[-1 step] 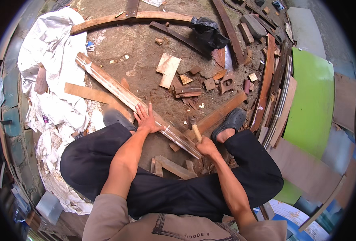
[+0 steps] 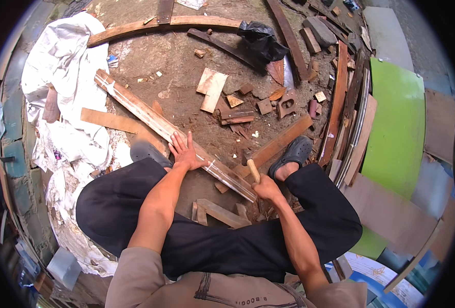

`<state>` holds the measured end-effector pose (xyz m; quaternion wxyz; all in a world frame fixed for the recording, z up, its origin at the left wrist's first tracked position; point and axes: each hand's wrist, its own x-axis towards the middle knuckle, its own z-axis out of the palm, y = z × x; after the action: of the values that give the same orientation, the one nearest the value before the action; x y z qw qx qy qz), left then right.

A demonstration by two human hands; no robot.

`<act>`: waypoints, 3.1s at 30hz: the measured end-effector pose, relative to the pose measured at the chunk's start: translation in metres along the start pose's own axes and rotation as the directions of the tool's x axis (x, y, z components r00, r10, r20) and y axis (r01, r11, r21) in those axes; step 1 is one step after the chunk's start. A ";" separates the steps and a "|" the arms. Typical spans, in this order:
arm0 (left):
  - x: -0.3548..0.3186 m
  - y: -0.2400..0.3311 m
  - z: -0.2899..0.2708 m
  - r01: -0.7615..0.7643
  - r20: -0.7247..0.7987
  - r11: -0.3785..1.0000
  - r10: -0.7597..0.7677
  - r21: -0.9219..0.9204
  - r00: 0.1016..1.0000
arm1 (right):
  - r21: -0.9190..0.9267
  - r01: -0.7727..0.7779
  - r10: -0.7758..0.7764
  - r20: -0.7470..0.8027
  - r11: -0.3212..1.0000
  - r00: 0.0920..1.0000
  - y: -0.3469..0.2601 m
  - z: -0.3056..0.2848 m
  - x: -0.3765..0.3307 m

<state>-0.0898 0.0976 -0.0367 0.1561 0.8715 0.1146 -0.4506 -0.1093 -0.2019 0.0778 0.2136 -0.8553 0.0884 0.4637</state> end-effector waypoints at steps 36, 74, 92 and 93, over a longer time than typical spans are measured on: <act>0.023 0.009 -0.083 -0.424 -0.115 0.672 0.603 0.607 0.790 | 0.690 0.056 0.165 -0.250 0.722 0.954 -0.019 -0.057 -0.128; -0.005 0.017 -0.016 -0.136 -0.417 0.912 0.304 0.386 0.856 | 0.837 0.130 0.094 -0.211 0.531 0.973 -0.028 -0.068 -0.139; 0.050 0.003 -0.041 -0.238 -0.179 0.939 0.286 0.249 0.941 | 0.301 0.124 0.004 -0.391 0.945 0.921 -0.045 0.038 0.021; 0.052 0.001 -0.047 -0.257 -0.148 0.938 0.295 0.233 0.944 | 0.259 0.127 -0.009 -0.411 0.957 0.911 -0.048 0.046 0.038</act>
<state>-0.0241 0.1173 -0.0538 0.1139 0.9277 -0.0438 -0.3529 -0.1063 -0.1362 0.0378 0.3258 -0.8964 0.1654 0.2510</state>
